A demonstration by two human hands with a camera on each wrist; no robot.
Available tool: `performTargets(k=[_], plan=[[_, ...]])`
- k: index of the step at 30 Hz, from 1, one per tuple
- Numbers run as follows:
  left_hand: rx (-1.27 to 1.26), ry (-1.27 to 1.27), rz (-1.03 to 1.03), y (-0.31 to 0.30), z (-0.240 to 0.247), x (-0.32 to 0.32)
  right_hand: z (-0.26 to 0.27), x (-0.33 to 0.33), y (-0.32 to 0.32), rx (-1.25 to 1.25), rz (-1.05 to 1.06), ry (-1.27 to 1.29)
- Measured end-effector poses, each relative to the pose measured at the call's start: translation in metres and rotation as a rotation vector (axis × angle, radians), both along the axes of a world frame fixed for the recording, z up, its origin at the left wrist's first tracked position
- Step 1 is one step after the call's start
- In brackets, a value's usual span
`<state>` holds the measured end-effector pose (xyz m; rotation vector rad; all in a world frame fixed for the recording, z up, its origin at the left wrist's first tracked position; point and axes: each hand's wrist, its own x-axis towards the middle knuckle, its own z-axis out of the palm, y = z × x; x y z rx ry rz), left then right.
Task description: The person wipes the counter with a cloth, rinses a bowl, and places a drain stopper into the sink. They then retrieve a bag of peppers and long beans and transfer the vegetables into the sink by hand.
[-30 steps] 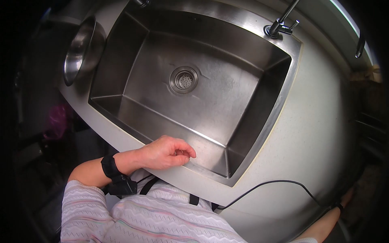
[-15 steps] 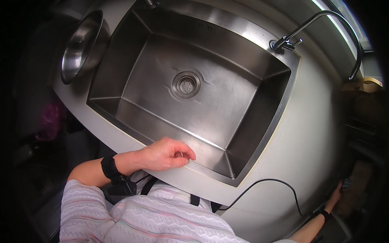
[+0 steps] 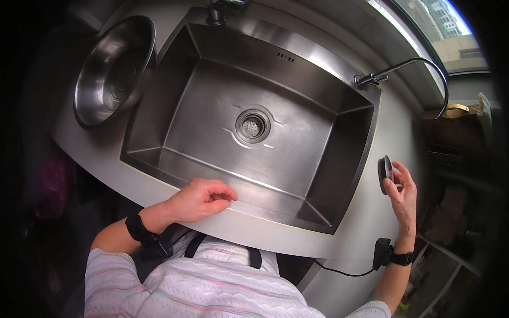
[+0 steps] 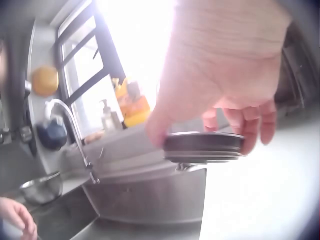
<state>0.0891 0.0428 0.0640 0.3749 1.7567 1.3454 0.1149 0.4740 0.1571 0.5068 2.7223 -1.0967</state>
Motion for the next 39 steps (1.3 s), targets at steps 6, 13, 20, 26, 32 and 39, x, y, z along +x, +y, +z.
performTargets(k=[6,13,20,26,32,39], plan=[[-0.058,0.563,0.276,-0.039,0.007,-0.019,-0.048,-0.088,-0.199,-0.08,0.497,-0.382],[-0.05,0.77,0.24,-0.06,-0.009,-0.052,-0.051,-0.127,-0.291,-0.197,0.808,-0.411],[-0.131,0.709,0.34,-0.098,-0.008,-0.046,0.002,-0.282,-0.25,0.844,0.8,0.616],[-0.197,0.744,0.378,-0.115,-0.003,-0.031,-0.012,-0.326,-0.244,1.183,0.742,0.425],[-0.178,0.704,0.427,-0.117,-0.006,-0.021,-0.014,-0.316,-0.22,1.22,0.733,0.073],[-0.161,0.717,0.428,-0.119,-0.01,-0.019,-0.009,-0.344,-0.247,0.981,0.883,0.272]])
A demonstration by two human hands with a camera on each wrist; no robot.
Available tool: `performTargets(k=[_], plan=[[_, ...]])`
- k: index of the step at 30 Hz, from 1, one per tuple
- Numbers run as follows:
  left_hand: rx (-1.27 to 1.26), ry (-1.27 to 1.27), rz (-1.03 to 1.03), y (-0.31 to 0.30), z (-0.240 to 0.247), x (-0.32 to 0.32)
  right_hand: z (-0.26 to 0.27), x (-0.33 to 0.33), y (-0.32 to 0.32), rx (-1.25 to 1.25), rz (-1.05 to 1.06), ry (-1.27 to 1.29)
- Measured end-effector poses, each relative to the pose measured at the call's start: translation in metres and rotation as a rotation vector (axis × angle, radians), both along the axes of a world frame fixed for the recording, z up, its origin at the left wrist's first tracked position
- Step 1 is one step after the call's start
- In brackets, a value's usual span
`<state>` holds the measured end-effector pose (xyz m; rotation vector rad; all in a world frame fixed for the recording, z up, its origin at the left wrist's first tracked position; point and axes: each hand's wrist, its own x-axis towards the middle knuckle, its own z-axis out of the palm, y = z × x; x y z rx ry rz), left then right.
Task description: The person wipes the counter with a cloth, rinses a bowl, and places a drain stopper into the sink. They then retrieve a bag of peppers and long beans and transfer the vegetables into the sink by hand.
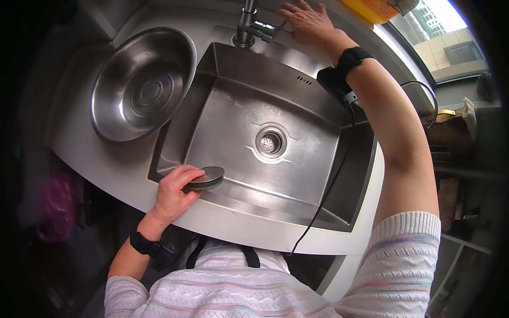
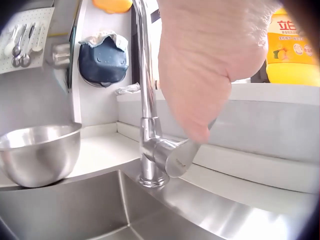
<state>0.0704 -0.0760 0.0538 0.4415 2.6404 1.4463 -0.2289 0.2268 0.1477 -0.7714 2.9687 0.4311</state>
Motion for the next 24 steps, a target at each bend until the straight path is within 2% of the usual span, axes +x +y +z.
performTargets(k=[1,3,4,7,10,12,13,14,16,18,22,24], plan=[[-0.005,-0.001,0.001,-0.001,0.0,-0.001,-0.003,0.001,-0.001,-0.005,0.001,-0.001],[-0.007,-0.045,-0.019,-0.005,-0.001,0.001,-0.014,0.006,-0.005,0.226,-0.055,0.13],[-0.001,-0.055,-0.018,-0.006,-0.002,0.002,-0.014,0.01,-0.007,0.232,-0.052,0.121],[-0.033,-0.022,-0.03,-0.005,0.0,0.001,-0.007,0.02,-0.005,0.114,-0.126,0.027],[0.002,-0.046,-0.031,-0.002,-0.003,-0.002,-0.014,0.028,-0.004,0.045,-0.041,0.145],[-0.007,-0.057,-0.046,0.002,-0.005,-0.007,-0.038,0.042,0.001,-0.51,0.041,-0.111],[-0.016,-0.062,-0.062,0.006,-0.006,-0.008,-0.039,0.077,-0.016,-0.669,-0.033,-0.575],[-0.011,-0.062,-0.064,0.011,-0.006,-0.01,-0.033,0.126,-0.038,-0.848,-0.158,-0.932],[-0.085,0.033,-0.145,0.024,-0.008,-0.015,-0.066,0.183,-0.057,-0.677,-0.058,-1.177],[-0.084,0.054,-0.176,0.036,-0.011,-0.017,-0.085,0.209,-0.069,-0.721,-0.057,-1.45],[-0.125,0.083,-0.253,0.051,-0.023,-0.017,-0.104,0.22,-0.056,-0.788,-0.064,-1.375],[-0.163,0.057,-0.307,0.06,-0.028,-0.019,-0.111,0.222,-0.051,-0.9,-0.014,-1.298]])
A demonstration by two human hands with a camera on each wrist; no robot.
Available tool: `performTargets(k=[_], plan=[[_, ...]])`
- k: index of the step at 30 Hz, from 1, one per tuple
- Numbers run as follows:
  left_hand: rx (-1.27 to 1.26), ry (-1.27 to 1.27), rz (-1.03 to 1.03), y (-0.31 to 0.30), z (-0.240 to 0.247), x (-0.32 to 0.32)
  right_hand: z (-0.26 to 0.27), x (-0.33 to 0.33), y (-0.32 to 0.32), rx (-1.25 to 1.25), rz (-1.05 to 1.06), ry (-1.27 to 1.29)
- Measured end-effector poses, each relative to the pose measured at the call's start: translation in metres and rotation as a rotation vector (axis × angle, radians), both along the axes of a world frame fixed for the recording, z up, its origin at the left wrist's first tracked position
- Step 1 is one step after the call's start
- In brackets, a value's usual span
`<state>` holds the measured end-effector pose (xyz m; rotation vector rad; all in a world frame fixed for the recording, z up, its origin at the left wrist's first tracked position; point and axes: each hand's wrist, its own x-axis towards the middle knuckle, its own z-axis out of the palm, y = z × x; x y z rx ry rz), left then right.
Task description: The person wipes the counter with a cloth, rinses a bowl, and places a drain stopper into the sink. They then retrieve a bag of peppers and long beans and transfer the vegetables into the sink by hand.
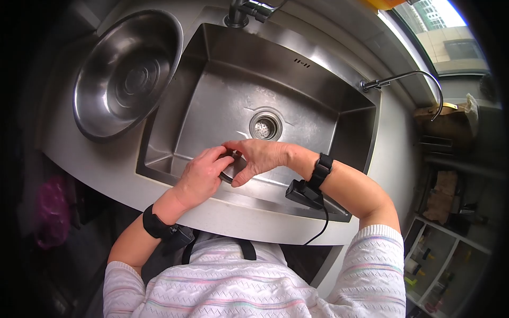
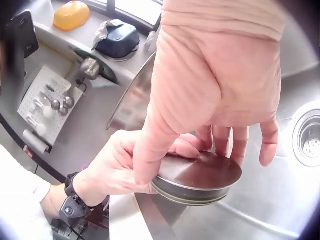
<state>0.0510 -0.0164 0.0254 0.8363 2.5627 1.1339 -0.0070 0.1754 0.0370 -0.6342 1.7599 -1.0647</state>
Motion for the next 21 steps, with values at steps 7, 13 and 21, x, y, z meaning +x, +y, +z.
performTargets(k=[7,13,21], plan=[[-0.034,0.017,0.17,-0.018,0.019,-0.002,-0.091,-0.028,0.059,0.767,-0.179,0.42],[0.011,-0.08,0.218,-0.04,0.018,0.02,-0.133,-0.01,0.047,0.99,-0.207,0.715],[0.091,-0.037,0.244,-0.053,0.018,0.024,-0.117,0.0,0.044,1.045,-0.125,0.855]])
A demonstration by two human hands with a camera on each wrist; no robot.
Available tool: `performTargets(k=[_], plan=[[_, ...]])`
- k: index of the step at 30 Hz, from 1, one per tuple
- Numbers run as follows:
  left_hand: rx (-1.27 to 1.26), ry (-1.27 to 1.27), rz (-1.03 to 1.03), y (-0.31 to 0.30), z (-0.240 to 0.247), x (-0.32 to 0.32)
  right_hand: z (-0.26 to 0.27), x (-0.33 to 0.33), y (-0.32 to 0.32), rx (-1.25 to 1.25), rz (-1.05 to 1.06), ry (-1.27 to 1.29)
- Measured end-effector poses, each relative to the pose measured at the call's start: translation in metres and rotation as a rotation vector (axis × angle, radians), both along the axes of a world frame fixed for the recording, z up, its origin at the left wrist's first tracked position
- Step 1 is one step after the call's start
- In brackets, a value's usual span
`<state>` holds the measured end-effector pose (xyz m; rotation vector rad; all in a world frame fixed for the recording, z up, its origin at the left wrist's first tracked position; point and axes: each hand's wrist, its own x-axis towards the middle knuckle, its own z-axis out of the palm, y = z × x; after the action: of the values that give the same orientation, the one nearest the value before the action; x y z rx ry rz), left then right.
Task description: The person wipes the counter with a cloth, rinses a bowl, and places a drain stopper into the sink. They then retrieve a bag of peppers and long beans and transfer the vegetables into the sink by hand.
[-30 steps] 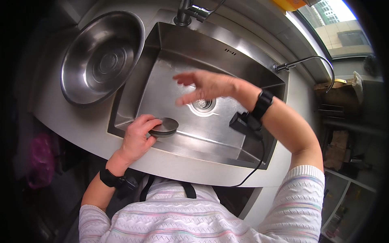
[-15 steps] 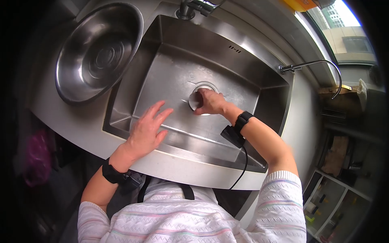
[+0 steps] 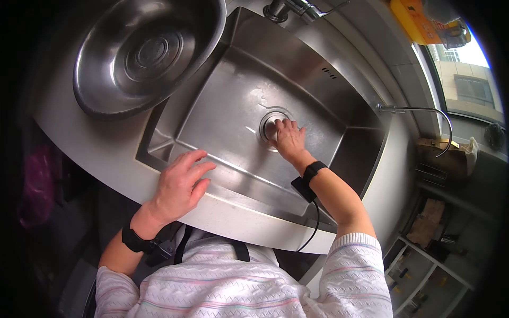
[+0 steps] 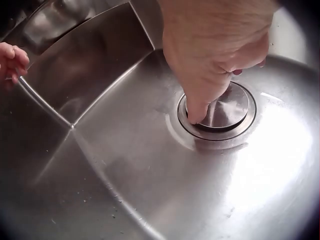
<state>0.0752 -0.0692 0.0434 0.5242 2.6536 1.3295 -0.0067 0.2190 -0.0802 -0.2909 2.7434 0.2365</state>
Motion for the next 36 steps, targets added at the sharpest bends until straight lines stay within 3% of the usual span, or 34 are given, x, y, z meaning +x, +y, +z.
performTargets(k=[2,14,27,30,36], plan=[[0.016,-0.002,-0.007,-0.003,0.001,0.001,-0.001,-0.003,0.005,-0.088,-0.038,-0.255],[0.138,-0.029,0.003,-0.012,0.003,-0.003,-0.035,-0.039,0.002,-0.122,-0.095,-0.498],[0.168,0.087,0.17,-0.037,0.017,0.005,-0.032,-0.055,0.01,-0.259,-0.118,-0.564],[0.159,0.115,0.238,-0.046,0.014,0.01,-0.025,-0.051,0.008,-0.227,-0.216,-0.299],[0.173,0.159,0.343,-0.051,-0.006,0.018,-0.022,-0.052,0.012,-0.111,-0.258,-0.258]])
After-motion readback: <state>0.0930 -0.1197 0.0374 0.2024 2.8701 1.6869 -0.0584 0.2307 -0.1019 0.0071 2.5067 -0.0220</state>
